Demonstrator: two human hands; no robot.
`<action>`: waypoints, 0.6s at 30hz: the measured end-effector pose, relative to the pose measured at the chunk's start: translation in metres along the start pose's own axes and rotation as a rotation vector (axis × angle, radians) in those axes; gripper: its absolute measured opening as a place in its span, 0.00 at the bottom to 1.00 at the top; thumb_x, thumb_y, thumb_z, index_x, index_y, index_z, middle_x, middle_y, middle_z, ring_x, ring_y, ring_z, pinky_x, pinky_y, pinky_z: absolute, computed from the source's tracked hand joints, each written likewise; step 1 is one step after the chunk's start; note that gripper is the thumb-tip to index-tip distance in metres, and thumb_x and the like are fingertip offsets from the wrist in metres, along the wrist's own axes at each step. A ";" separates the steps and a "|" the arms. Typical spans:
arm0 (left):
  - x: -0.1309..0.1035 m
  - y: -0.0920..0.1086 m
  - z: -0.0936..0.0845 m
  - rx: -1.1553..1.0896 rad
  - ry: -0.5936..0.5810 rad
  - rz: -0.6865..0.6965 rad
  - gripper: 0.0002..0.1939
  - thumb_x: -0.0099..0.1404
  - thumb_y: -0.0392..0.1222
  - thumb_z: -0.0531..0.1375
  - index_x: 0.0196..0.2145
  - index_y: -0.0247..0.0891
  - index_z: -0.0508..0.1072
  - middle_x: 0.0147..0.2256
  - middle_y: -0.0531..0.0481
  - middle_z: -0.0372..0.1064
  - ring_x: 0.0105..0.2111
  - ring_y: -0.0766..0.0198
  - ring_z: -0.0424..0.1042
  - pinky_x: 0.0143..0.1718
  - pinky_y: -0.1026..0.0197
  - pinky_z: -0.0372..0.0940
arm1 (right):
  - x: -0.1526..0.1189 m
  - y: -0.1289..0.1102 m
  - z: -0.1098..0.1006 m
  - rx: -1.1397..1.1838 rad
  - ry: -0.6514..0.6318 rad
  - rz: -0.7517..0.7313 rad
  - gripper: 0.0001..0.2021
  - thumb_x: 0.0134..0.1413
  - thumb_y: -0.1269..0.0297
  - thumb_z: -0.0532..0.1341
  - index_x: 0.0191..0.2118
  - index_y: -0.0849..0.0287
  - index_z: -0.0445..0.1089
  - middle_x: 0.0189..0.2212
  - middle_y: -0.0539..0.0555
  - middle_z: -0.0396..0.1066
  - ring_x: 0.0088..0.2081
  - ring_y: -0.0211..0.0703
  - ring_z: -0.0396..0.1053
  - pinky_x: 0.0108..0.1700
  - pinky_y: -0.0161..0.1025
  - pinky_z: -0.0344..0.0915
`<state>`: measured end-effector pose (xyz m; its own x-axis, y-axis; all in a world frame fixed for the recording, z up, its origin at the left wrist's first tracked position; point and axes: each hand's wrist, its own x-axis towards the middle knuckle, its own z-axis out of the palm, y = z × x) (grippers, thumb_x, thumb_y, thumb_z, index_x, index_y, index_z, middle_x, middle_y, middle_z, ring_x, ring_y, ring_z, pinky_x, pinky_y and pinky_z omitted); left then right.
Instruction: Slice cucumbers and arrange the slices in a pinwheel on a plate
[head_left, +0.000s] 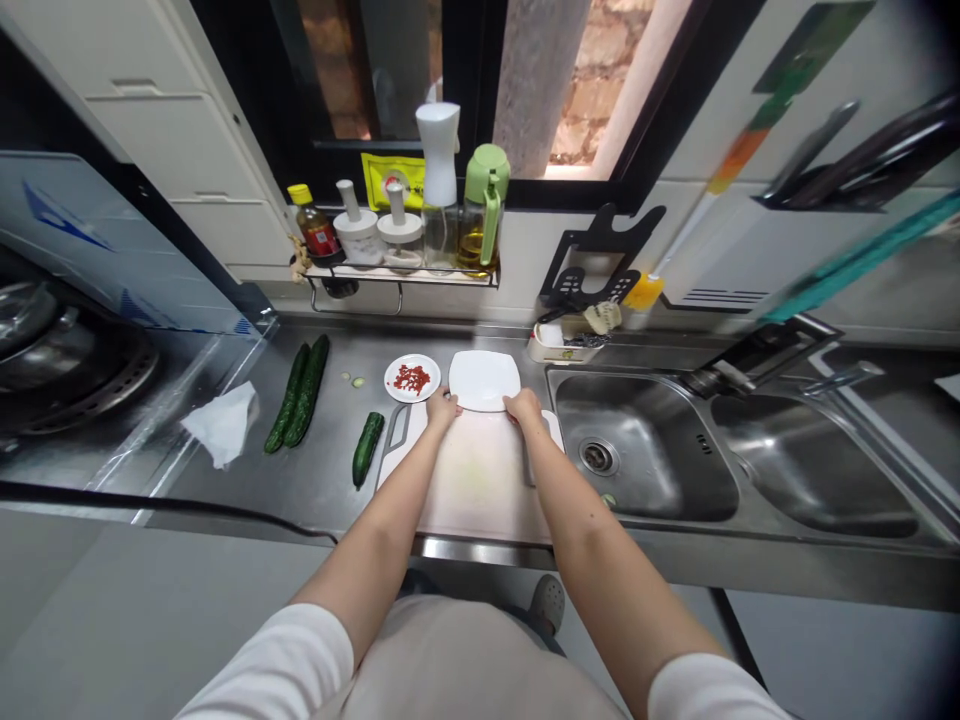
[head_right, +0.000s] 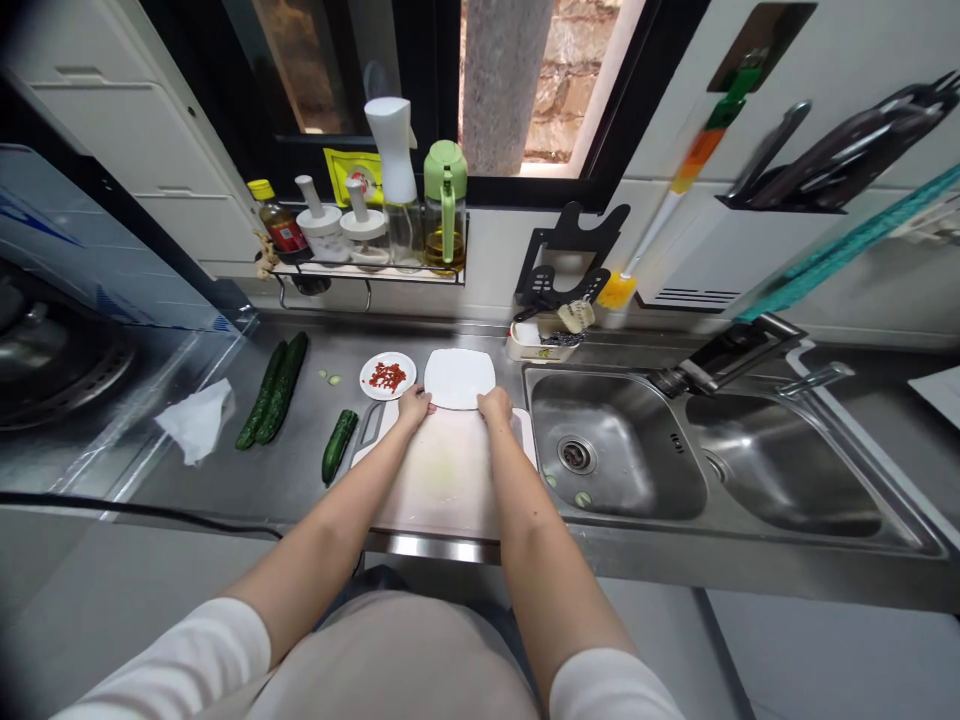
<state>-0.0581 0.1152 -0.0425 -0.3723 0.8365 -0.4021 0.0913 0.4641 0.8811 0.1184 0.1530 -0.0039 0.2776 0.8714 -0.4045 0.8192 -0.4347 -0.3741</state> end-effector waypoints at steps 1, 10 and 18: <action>0.000 0.000 0.000 0.013 0.005 0.002 0.21 0.63 0.32 0.56 0.54 0.31 0.68 0.23 0.50 0.74 0.23 0.64 0.75 0.30 0.66 0.70 | 0.000 0.000 0.000 -0.003 0.005 0.001 0.16 0.56 0.60 0.63 0.44 0.69 0.71 0.29 0.63 0.75 0.41 0.49 0.74 0.43 0.37 0.66; -0.004 0.003 -0.002 0.067 0.053 0.017 0.21 0.64 0.36 0.58 0.55 0.30 0.68 0.25 0.47 0.75 0.25 0.62 0.76 0.31 0.65 0.69 | -0.010 0.001 -0.002 0.003 0.039 0.003 0.25 0.58 0.56 0.61 0.54 0.71 0.63 0.41 0.68 0.74 0.46 0.52 0.72 0.46 0.40 0.66; -0.030 -0.003 -0.012 0.016 0.069 0.012 0.22 0.65 0.45 0.58 0.54 0.32 0.66 0.30 0.46 0.76 0.26 0.65 0.76 0.29 0.67 0.69 | -0.048 0.041 -0.012 0.063 0.205 -0.201 0.24 0.60 0.55 0.57 0.56 0.65 0.62 0.45 0.64 0.73 0.48 0.52 0.70 0.47 0.39 0.62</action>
<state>-0.0583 0.0850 -0.0301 -0.4340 0.8203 -0.3726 0.1112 0.4591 0.8814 0.1445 0.0956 0.0099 0.2140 0.9664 -0.1425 0.8369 -0.2566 -0.4835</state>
